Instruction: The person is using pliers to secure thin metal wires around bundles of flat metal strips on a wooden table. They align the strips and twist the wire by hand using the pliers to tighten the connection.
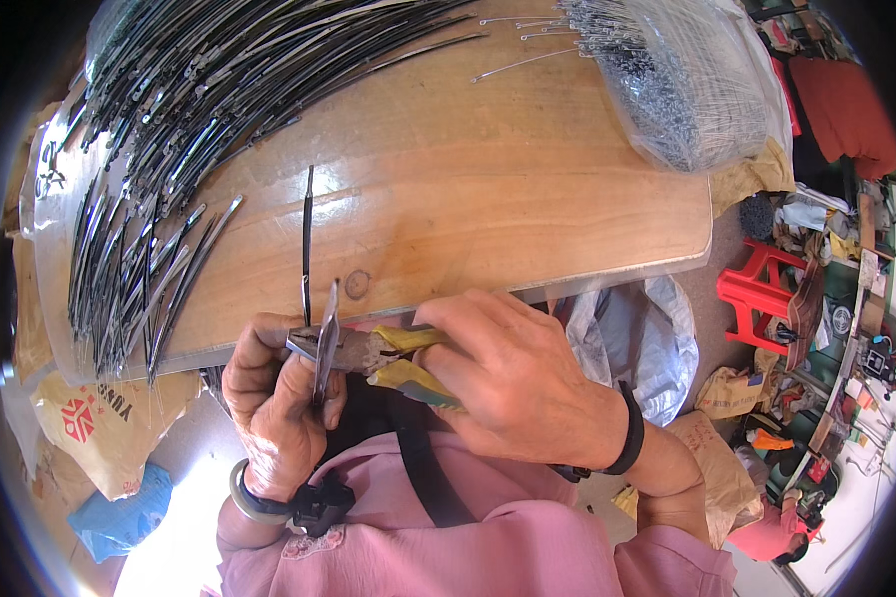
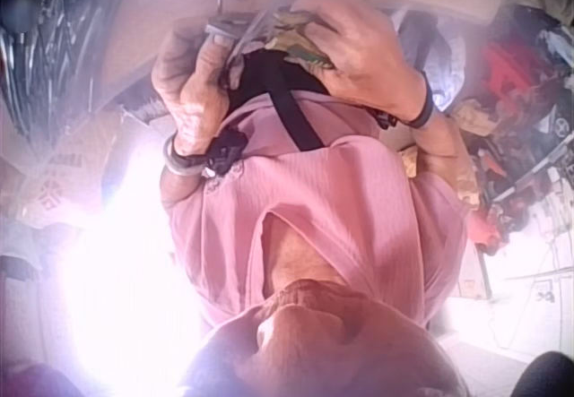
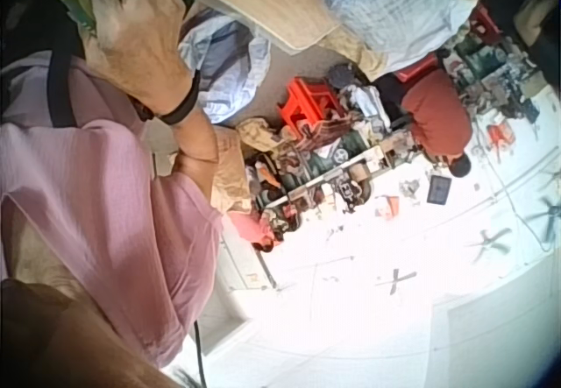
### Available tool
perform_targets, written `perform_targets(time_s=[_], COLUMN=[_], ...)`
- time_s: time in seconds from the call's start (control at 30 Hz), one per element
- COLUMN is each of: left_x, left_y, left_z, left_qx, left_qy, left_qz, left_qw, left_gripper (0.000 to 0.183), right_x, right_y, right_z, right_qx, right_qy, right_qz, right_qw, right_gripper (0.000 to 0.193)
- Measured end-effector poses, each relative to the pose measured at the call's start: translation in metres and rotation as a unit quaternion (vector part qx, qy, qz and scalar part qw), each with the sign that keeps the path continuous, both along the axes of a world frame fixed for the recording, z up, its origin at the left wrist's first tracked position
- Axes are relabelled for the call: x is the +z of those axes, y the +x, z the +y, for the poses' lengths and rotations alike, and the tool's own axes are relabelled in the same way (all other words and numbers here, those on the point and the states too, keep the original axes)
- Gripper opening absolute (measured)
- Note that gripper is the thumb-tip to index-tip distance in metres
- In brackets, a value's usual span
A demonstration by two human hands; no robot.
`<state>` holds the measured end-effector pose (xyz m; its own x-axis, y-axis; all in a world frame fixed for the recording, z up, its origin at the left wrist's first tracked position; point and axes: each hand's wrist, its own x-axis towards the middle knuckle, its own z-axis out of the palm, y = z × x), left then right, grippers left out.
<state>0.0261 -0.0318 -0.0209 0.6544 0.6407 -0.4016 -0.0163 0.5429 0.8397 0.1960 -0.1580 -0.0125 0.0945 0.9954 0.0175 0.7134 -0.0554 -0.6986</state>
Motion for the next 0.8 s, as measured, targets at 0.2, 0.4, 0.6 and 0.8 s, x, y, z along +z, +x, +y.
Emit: perform_targets(time_s=[0.2, 0.4, 0.6, 0.8], left_x=[-0.001, 0.004, 0.006, 0.016], left_y=[-0.001, -0.004, -0.005, -0.008], left_z=[0.007, 0.018, 0.011, 0.002], left_qx=[-0.002, 0.008, -0.026, -0.021], left_qy=[-0.123, -0.309, -0.167, -0.051], left_qz=[-0.032, -0.117, -0.06, -0.022], left_qw=[0.992, 0.944, 0.984, 0.998], left_gripper=[0.008, 0.015, 0.017, 0.011], right_x=[0.01, 0.023, 0.02, 0.024], right_y=[0.004, 0.014, 0.008, 0.006], right_z=[0.001, -0.008, -0.009, -0.006], right_qx=[-0.023, -0.07, -0.018, 0.01], right_qy=[-0.018, -0.06, -0.044, -0.052], right_qz=[0.031, 0.103, 0.094, 0.087], right_qw=[0.999, 0.99, 0.994, 0.995], right_gripper=[0.031, 0.042, 0.039, 0.037])
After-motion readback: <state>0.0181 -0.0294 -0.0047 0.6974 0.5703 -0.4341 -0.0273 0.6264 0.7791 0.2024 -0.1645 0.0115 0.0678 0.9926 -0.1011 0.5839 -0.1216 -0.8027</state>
